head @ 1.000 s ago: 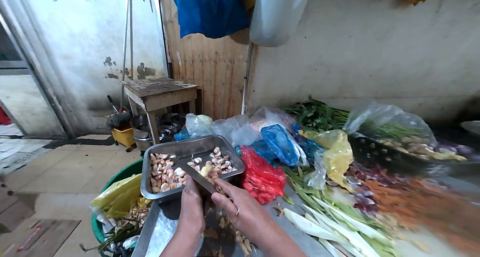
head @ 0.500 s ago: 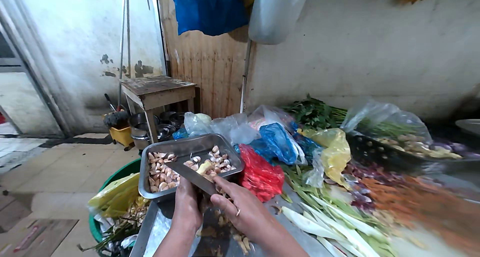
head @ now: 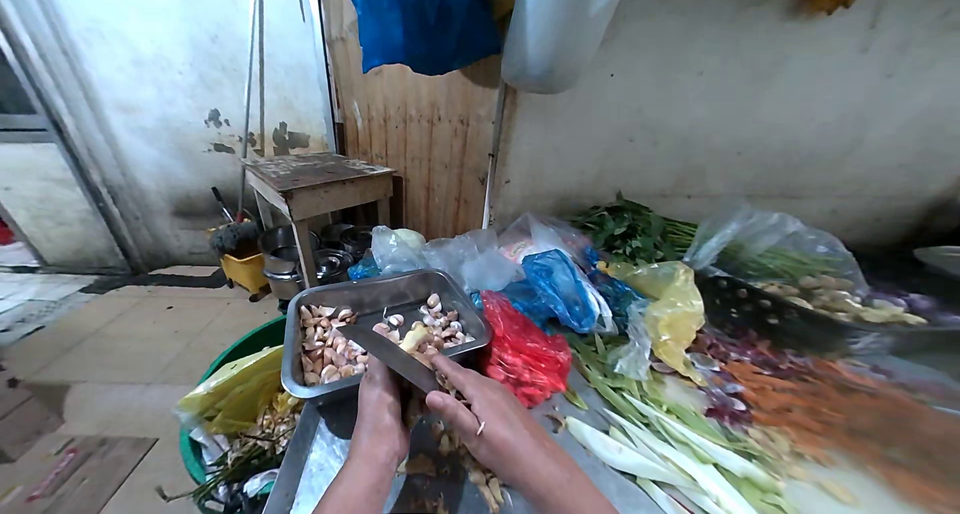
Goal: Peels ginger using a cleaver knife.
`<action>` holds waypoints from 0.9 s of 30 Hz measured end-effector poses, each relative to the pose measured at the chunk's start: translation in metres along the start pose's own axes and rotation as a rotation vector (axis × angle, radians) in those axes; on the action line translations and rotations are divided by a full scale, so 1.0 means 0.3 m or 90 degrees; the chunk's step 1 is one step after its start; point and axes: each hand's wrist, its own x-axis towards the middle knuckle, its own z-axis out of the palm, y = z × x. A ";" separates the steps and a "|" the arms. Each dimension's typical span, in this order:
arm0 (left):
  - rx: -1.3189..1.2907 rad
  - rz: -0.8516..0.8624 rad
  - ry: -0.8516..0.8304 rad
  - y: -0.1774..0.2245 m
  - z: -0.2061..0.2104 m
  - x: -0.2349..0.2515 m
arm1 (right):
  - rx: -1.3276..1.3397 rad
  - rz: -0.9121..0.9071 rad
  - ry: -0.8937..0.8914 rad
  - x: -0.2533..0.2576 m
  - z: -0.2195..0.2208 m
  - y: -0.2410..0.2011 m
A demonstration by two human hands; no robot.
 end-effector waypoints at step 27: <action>0.009 0.001 0.018 -0.003 0.001 -0.008 | -0.005 0.001 0.009 -0.004 0.015 -0.002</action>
